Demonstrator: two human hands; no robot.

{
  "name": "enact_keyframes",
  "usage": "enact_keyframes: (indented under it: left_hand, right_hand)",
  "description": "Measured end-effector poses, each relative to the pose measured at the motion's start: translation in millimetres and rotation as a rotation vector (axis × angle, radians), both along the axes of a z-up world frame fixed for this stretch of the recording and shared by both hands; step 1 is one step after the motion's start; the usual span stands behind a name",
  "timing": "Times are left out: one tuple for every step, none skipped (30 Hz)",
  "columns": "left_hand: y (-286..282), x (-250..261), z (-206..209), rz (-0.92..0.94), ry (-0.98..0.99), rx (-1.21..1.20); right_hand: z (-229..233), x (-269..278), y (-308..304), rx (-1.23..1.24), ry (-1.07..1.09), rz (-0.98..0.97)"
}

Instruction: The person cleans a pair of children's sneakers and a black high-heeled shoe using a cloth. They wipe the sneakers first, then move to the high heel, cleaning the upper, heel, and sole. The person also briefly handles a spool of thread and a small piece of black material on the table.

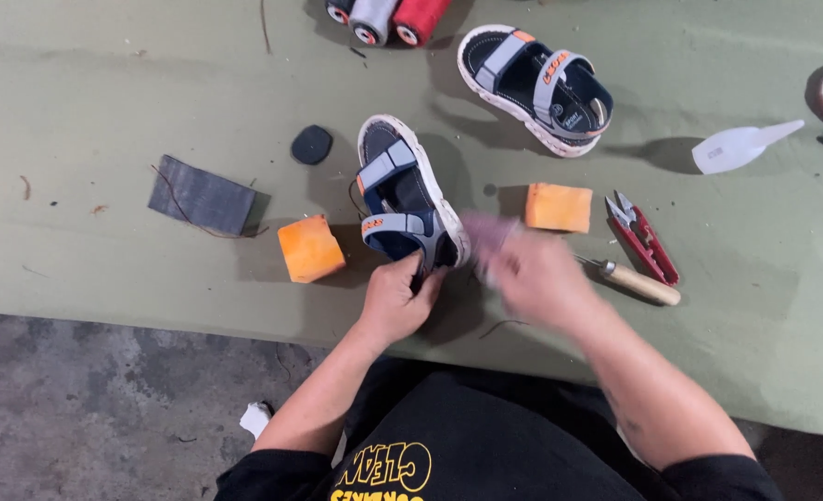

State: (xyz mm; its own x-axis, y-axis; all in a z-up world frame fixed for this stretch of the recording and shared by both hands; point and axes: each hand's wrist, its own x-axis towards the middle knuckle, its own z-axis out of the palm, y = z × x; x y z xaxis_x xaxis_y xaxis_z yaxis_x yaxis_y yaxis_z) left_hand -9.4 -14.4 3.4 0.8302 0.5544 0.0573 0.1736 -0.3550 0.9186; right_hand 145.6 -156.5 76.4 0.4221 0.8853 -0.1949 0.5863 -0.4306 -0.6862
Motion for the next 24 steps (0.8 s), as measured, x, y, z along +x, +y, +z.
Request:
enact_keyframes:
  left_hand:
    - [-0.6, -0.4, -3.1, -0.002, -0.002, -0.001]
    - [-1.2, -0.9, -5.0, 0.009, -0.031, -0.039]
    - [1.7, 0.2, -6.0, 0.020, -0.064, -0.070]
    - [1.4, -1.3, -6.6, 0.018, -0.070, -0.064]
    - [0.7, -3.4, -7.7, 0.029, -0.091, -0.083]
    - [1.0, -5.2, -9.7, 0.041, -0.112, -0.102]
    - [3.5, -6.0, -8.5, 0.046, -0.112, -0.105]
    - [6.2, -6.6, -8.5, 0.040, -0.124, -0.118]
    - [6.4, -9.3, -8.9, 0.033, -0.131, -0.136]
    - [9.1, -3.5, 0.9, 0.039, -0.125, -0.144]
    - [11.1, 0.5, 10.3, -0.011, -0.117, -0.130]
    - [12.3, 4.9, 20.5, -0.061, -0.109, -0.117]
    - [17.2, 3.6, 11.8, -0.069, -0.109, -0.117]
    - [21.8, 2.1, 4.5, -0.140, -0.111, -0.234]
    - [27.2, 0.6, -2.3, -0.206, -0.114, -0.347]
    - [24.8, -0.8, -3.3, -0.208, -0.116, -0.344]
    - [23.8, -1.4, -3.9, -0.194, -0.145, -0.347]
    - [23.3, -1.9, -4.4, -0.179, -0.173, -0.350]
    - [23.3, -3.8, -5.7, -0.182, -0.177, -0.340]
    - [24.3, -5.0, -8.0, -0.154, -0.179, -0.340]
    - [22.1, -6.6, -11.3, -0.122, -0.179, -0.350]
    - [27.3, 2.0, 0.1, -0.121, -0.180, -0.350]
    - [26.9, 4.4, 9.4, -0.086, -0.201, -0.346]
    - [26.4, 7.0, 18.2, -0.050, -0.222, -0.341]
  right_hand:
    - [-2.8, 9.5, 3.6, -0.001, -0.002, -0.002]
    - [-4.4, 18.8, 7.2, 0.059, 0.006, -0.076]
    - [-5.3, 29.6, 13.9, 0.127, 0.010, -0.148]
    - [-25.0, 19.4, 10.7, 0.133, 0.005, -0.149]
    - [-45.5, 9.1, 7.8, 0.119, -0.159, -0.097]
    - [-67.1, -0.8, 6.1, 0.103, -0.323, -0.044]
    - [-40.7, -12.1, 3.1, 0.101, -0.323, -0.039]
    - [-15.5, -23.2, 0.4, 0.105, -0.269, -0.023]
    - [9.3, -35.8, -4.3, 0.105, -0.211, -0.008]
    - [-10.5, -35.5, -13.1, 0.097, -0.204, -0.003]
    - [-31.1, -38.4, -24.1, 0.087, -0.162, 0.035]
    - [-50.5, -41.6, -36.2, 0.077, -0.119, 0.073]
    - [-50.8, -27.1, -27.1, 0.077, -0.120, 0.066]
    - [-49.5, -12.8, -18.5, 0.116, -0.126, 0.004]
    - [-48.0, 2.6, -8.5, 0.159, -0.134, -0.051]
    - [-45.6, 16.8, 2.4, 0.163, -0.137, -0.053]
    - [-42.3, 32.2, 15.0, 0.229, -0.149, -0.132]
    - [-38.6, 47.5, 28.2, 0.296, -0.161, -0.211]
    - [-23.5, 34.2, 33.1, 0.306, -0.165, -0.211]
    - [-9.5, 21.5, 38.5, 0.250, -0.207, -0.173]
    - [4.0, 8.8, 41.7, 0.184, -0.245, -0.133]
    - [-4.9, 5.4, 37.4, 0.184, -0.245, -0.131]
    - [-16.0, -3.8, 27.9, 0.223, -0.178, -0.170]
    - [-27.1, -13.3, 17.8, 0.261, -0.110, -0.211]
